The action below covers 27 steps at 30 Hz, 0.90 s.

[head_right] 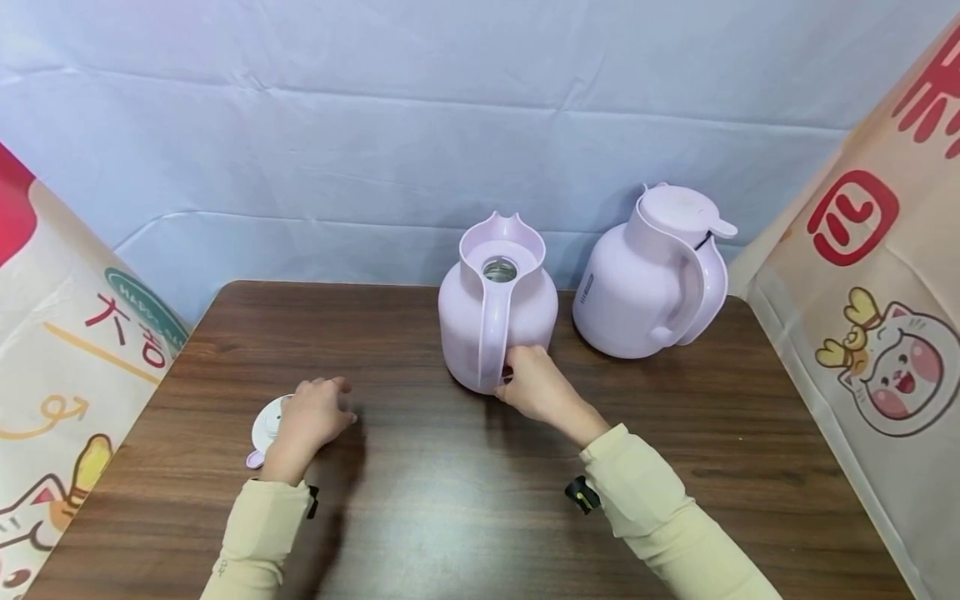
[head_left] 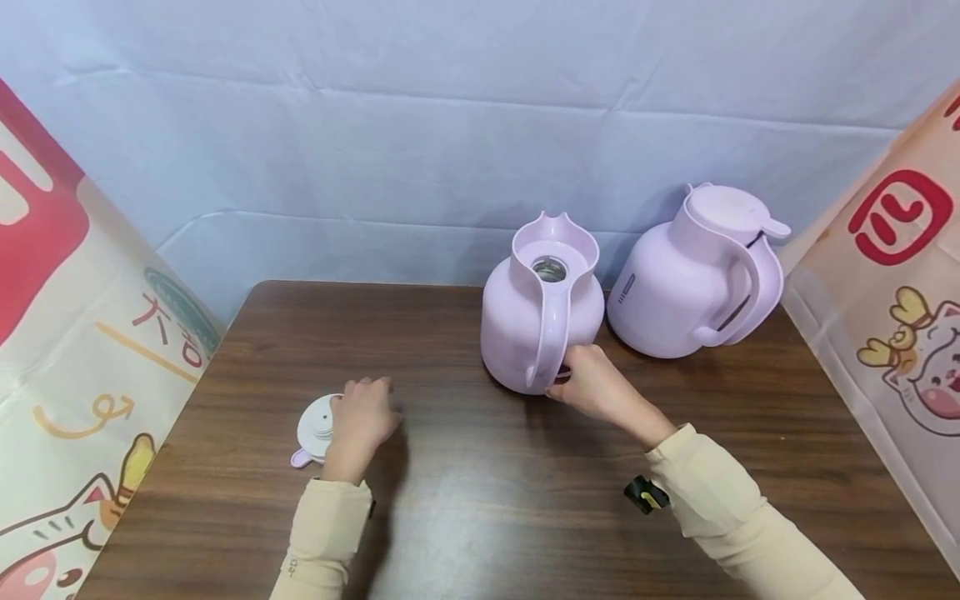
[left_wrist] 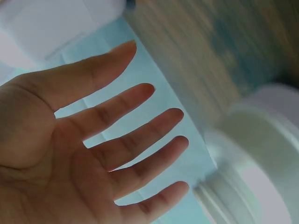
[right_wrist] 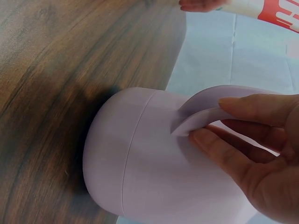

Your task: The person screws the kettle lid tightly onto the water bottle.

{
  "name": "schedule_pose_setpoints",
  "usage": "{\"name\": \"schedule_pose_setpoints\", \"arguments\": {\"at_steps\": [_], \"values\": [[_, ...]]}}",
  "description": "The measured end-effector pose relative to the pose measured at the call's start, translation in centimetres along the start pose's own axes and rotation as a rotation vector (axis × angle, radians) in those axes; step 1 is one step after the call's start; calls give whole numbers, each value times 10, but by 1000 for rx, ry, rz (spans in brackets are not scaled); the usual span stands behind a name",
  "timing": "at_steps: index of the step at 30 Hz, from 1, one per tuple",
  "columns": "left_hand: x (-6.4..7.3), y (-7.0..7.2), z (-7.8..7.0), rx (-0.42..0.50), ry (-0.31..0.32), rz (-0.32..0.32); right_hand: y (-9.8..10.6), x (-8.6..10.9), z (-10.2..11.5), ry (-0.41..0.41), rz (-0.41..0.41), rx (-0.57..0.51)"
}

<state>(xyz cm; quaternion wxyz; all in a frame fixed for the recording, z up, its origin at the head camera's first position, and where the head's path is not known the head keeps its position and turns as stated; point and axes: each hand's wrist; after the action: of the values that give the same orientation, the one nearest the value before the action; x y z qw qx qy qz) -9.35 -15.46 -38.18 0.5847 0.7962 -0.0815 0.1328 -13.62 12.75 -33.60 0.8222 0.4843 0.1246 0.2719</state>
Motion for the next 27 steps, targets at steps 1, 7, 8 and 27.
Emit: {"name": "schedule_pose_setpoints", "arguments": {"at_steps": [1,7,8,27], "values": [[1,2,3,3,10,10,0,0,0,1,0,0],[6,10,18,16,60,94,0,0,-1,12,-8,3],[7,10,20,18,67,108,0,0,-1,14,-9,1],[4,9,42,94,119,208,1,1,-1,1,1,7]]}}
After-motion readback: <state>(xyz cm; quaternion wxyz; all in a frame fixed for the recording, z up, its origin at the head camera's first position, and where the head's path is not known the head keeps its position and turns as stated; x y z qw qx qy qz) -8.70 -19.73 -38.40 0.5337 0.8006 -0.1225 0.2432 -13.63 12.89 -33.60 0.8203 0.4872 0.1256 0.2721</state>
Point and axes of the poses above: each hand's wrist, its own x-axis away from the middle knuckle, its own y-axis out of the back of the hand, z = x × y, and after that the axes turned 12 degrees about z, right-handed
